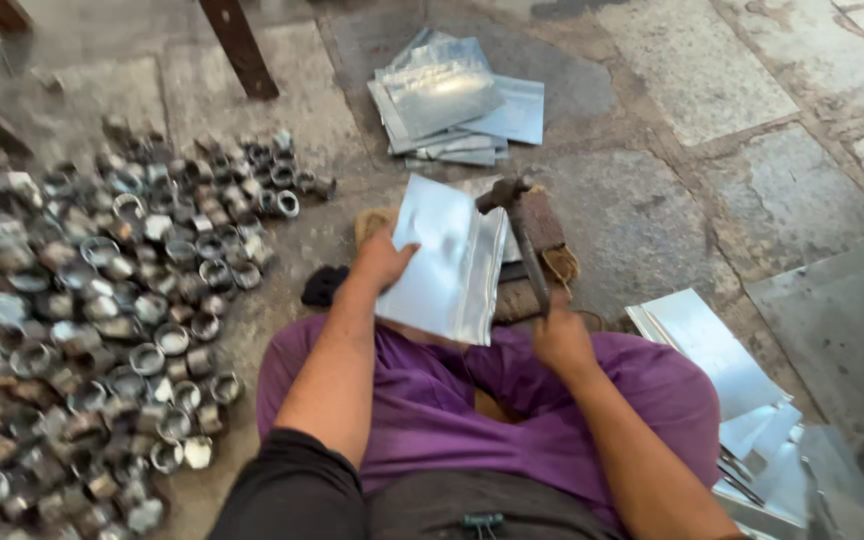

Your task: The person sits on the floor and repeatedly hammers a rectangular metal sheet placed on a small anvil. They hold the sheet with one hand and strike it with a hammer in the other hand, occasionally repositioning the sheet.

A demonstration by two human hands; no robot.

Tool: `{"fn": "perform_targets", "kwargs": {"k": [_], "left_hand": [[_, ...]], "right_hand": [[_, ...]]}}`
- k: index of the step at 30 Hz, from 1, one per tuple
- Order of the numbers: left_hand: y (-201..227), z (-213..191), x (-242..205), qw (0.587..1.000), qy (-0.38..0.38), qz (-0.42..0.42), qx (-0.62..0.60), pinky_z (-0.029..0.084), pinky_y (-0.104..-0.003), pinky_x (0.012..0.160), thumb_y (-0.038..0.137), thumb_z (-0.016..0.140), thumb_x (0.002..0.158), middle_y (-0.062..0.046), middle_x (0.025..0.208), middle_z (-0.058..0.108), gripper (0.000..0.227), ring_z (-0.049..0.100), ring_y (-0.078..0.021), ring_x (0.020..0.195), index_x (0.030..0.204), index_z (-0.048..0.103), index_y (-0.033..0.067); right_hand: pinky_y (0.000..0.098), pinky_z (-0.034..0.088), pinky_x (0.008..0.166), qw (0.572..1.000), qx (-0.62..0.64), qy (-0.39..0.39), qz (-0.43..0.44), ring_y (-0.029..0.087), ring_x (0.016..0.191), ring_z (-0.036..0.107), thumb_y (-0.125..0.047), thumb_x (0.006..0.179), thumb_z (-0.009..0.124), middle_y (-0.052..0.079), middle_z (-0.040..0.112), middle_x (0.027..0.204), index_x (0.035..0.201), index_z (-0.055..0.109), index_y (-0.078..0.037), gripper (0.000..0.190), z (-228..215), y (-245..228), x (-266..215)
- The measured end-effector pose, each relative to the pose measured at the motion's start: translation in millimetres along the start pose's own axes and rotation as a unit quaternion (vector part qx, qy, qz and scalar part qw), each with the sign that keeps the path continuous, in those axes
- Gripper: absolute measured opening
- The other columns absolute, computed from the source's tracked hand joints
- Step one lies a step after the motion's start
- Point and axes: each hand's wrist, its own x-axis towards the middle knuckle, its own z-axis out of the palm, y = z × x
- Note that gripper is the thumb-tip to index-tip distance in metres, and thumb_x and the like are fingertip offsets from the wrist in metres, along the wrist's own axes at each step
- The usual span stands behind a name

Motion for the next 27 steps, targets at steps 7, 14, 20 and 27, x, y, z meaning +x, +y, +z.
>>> {"fn": "perform_targets", "kwargs": {"k": [7, 14, 20, 27], "left_hand": [[-2.8, 2.4, 11.5, 1.0, 0.014, -0.019, 0.007, 0.047, -0.042, 0.104, 0.037, 0.075, 0.087, -0.023, 0.137, 0.062, 0.075, 0.06, -0.0374, 0.127, 0.151, 0.046, 0.0103], [-2.7, 1.7, 14.4, 0.999, 0.003, 0.044, -0.03, 0.047, -0.038, 0.105, 0.03, 0.074, 0.088, -0.024, 0.138, 0.062, 0.078, 0.062, -0.0349, 0.128, 0.154, 0.04, 0.0082], [6.3, -6.8, 7.6, 1.0, -0.024, -0.012, 0.008, 0.047, -0.039, 0.104, 0.03, 0.073, 0.089, -0.025, 0.135, 0.063, 0.077, 0.062, -0.0369, 0.125, 0.156, 0.039, 0.0102], [6.8, -3.3, 9.4, 0.999, -0.008, 0.012, 0.031, 0.048, -0.04, 0.104, 0.033, 0.074, 0.088, -0.027, 0.133, 0.064, 0.079, 0.062, -0.0388, 0.124, 0.155, 0.04, 0.0086]], "right_hand": [[0.0397, 0.049, 0.059, 0.919, 0.313, 0.214, -0.103, 0.027, 0.064, 0.06, -0.013, 0.102, 0.063, 0.014, 0.06, 0.076, 0.109, 0.048, -0.006, 0.018, -65.7, -28.2, -41.6], [0.0302, 0.044, 0.046, 0.742, 0.272, 0.485, -0.375, 0.016, 0.045, 0.051, -0.001, 0.111, 0.045, 0.006, 0.054, 0.077, 0.127, 0.039, 0.003, 0.017, -225.1, -72.3, -29.1], [0.0447, 0.05, 0.064, 0.888, 0.211, 0.344, -0.222, 0.032, 0.067, 0.059, -0.006, 0.104, 0.05, 0.017, 0.059, 0.087, 0.119, 0.045, -0.001, 0.017, -120.4, -58.9, 10.7], [0.0604, 0.049, 0.08, 0.998, 0.055, 0.022, 0.029, 0.052, 0.091, 0.066, -0.017, 0.09, 0.062, 0.03, 0.069, 0.095, 0.121, 0.052, -0.008, 0.034, -52.1, -47.3, 9.0]]}}
